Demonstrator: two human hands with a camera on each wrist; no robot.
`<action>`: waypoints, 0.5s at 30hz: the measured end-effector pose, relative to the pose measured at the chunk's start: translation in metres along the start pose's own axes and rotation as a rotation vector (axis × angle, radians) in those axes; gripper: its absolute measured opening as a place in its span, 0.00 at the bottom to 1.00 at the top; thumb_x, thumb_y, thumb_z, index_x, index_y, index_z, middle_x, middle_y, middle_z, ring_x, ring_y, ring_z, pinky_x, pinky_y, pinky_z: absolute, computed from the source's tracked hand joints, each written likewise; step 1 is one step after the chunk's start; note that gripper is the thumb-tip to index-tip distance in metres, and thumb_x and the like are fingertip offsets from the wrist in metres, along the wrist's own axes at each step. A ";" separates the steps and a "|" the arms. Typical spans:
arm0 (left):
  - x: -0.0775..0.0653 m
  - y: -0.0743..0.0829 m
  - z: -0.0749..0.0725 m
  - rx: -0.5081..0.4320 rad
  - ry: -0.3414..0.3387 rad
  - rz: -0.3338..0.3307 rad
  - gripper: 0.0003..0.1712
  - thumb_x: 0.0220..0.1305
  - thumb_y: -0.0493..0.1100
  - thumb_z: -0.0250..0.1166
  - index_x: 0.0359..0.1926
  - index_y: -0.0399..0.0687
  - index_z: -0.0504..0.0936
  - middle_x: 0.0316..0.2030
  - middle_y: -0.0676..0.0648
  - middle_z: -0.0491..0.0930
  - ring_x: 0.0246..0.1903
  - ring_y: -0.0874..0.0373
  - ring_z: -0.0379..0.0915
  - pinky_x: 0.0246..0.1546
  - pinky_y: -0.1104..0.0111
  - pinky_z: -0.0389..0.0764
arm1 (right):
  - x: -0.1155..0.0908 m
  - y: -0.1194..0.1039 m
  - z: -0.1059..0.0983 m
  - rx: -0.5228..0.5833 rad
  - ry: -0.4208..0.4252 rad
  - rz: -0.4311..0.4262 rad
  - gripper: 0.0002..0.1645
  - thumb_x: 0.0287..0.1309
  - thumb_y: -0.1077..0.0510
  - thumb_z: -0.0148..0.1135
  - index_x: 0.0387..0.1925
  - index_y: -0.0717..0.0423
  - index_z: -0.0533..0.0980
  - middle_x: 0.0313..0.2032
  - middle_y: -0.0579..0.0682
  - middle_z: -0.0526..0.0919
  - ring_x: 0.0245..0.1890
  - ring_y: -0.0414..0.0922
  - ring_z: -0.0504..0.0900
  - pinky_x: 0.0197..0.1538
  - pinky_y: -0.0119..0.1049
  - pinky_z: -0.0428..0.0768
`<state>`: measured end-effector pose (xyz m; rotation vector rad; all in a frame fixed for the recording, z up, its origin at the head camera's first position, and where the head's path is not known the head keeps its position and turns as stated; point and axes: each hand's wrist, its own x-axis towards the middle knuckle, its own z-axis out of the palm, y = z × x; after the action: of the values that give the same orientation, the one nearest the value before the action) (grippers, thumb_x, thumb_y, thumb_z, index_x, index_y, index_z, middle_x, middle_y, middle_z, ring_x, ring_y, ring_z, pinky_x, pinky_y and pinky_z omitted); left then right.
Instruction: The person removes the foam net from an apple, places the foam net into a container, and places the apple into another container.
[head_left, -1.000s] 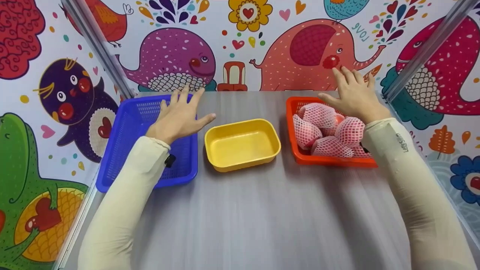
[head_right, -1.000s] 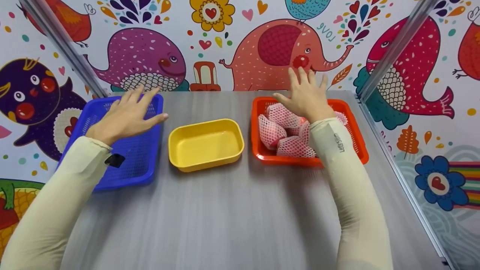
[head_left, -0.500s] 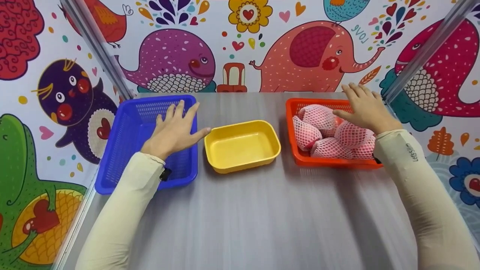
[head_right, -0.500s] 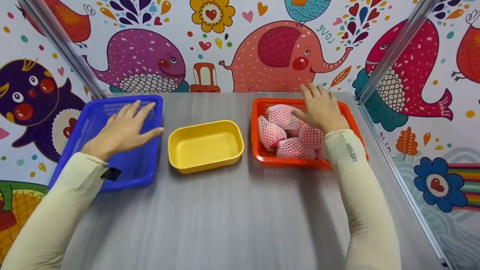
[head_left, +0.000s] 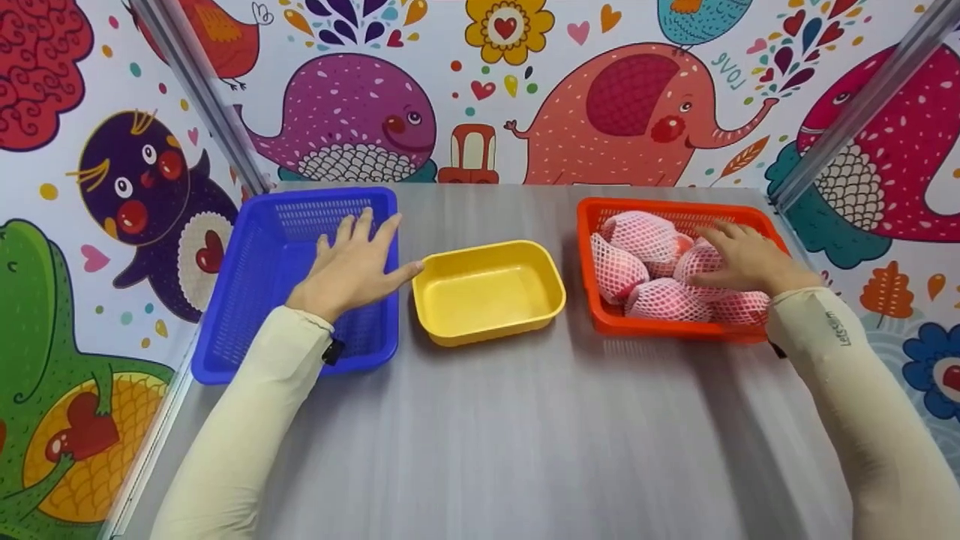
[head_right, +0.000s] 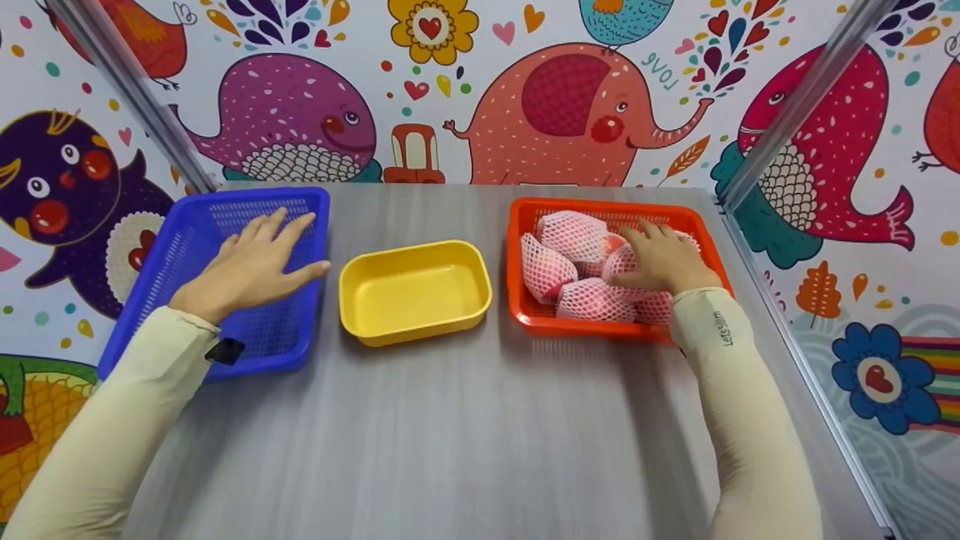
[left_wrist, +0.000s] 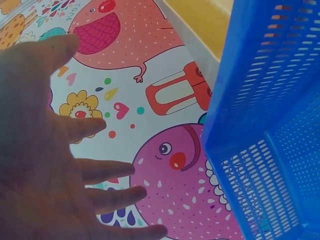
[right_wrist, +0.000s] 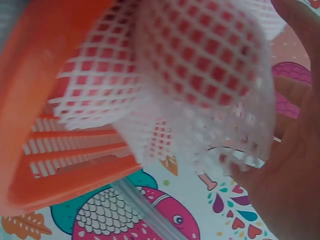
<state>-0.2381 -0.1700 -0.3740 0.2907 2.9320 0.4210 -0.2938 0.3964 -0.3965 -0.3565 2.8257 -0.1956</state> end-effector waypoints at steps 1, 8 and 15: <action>0.000 0.000 0.001 0.000 -0.002 0.000 0.54 0.63 0.78 0.50 0.80 0.59 0.44 0.77 0.34 0.37 0.74 0.31 0.31 0.65 0.30 0.36 | -0.002 0.003 0.002 0.007 -0.018 0.010 0.65 0.48 0.28 0.70 0.78 0.50 0.52 0.74 0.69 0.49 0.69 0.74 0.46 0.59 0.79 0.50; 0.001 -0.001 0.008 -0.003 -0.018 -0.004 0.53 0.65 0.76 0.50 0.80 0.58 0.44 0.77 0.34 0.37 0.74 0.31 0.31 0.65 0.30 0.37 | -0.003 0.016 0.015 0.037 -0.068 0.049 0.74 0.39 0.34 0.80 0.80 0.42 0.46 0.74 0.67 0.50 0.69 0.75 0.46 0.57 0.79 0.53; 0.000 -0.003 0.017 -0.017 -0.020 0.004 0.53 0.65 0.76 0.52 0.80 0.57 0.46 0.77 0.35 0.40 0.74 0.32 0.34 0.66 0.32 0.42 | 0.001 0.018 0.020 0.003 -0.035 0.053 0.74 0.35 0.41 0.84 0.78 0.43 0.48 0.72 0.68 0.55 0.67 0.76 0.50 0.58 0.78 0.53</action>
<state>-0.2355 -0.1686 -0.3906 0.2973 2.9074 0.4404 -0.2930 0.4119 -0.4189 -0.2808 2.7960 -0.1809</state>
